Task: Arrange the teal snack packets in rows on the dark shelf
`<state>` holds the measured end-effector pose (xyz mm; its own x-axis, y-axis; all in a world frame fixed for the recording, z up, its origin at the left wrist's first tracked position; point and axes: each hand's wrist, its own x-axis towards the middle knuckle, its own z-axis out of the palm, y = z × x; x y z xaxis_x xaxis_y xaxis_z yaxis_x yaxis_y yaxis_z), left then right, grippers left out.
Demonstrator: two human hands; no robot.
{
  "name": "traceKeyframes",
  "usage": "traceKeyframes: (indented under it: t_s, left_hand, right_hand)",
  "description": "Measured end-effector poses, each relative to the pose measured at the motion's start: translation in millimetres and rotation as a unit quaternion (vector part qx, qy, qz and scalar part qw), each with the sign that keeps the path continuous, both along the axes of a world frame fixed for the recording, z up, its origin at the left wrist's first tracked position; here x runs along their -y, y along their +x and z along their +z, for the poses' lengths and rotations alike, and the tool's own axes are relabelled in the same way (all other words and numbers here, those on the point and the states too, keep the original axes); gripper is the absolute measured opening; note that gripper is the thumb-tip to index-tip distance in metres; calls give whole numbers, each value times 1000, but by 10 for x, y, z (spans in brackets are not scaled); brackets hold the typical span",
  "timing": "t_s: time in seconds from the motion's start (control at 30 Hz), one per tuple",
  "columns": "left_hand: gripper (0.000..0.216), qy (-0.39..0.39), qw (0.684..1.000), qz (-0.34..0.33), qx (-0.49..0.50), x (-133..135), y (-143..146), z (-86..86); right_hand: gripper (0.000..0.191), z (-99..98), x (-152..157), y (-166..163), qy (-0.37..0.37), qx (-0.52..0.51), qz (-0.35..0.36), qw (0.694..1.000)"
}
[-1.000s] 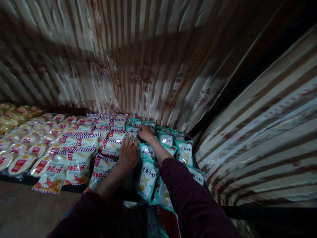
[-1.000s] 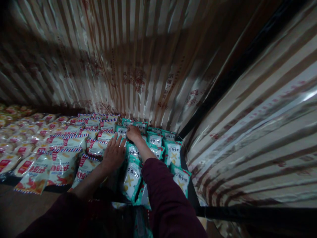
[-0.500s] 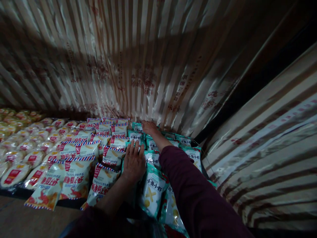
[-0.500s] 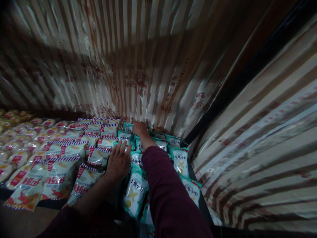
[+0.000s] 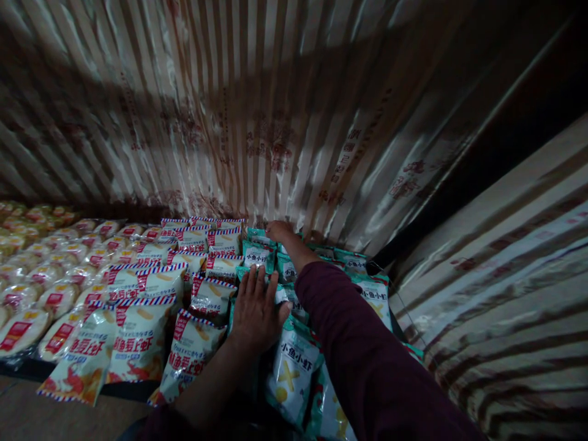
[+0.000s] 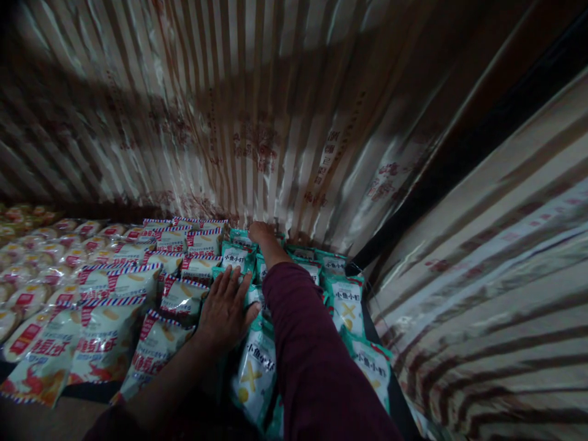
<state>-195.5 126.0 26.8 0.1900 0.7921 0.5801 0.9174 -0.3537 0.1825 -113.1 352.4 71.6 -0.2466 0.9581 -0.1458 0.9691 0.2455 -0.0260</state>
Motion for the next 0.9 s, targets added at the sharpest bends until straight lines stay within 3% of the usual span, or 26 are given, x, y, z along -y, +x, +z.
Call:
traceKeyframes:
  t_s: [0.47, 0.7, 0.9]
  left_hand:
    - [58, -16, 1000, 22, -12, -91, -85, -57]
    - [56, -16, 999, 29, -15, -102, -91, -51]
    - [53, -29, 999, 31, -18, -103, -99, -32]
  right_hand:
    - [29, -13, 34, -243, 52, -23, 3, 998]
    - [26, 34, 78, -216, 58, -57, 14, 997]
    - [37, 168, 180, -14, 101, -117, 34, 987]
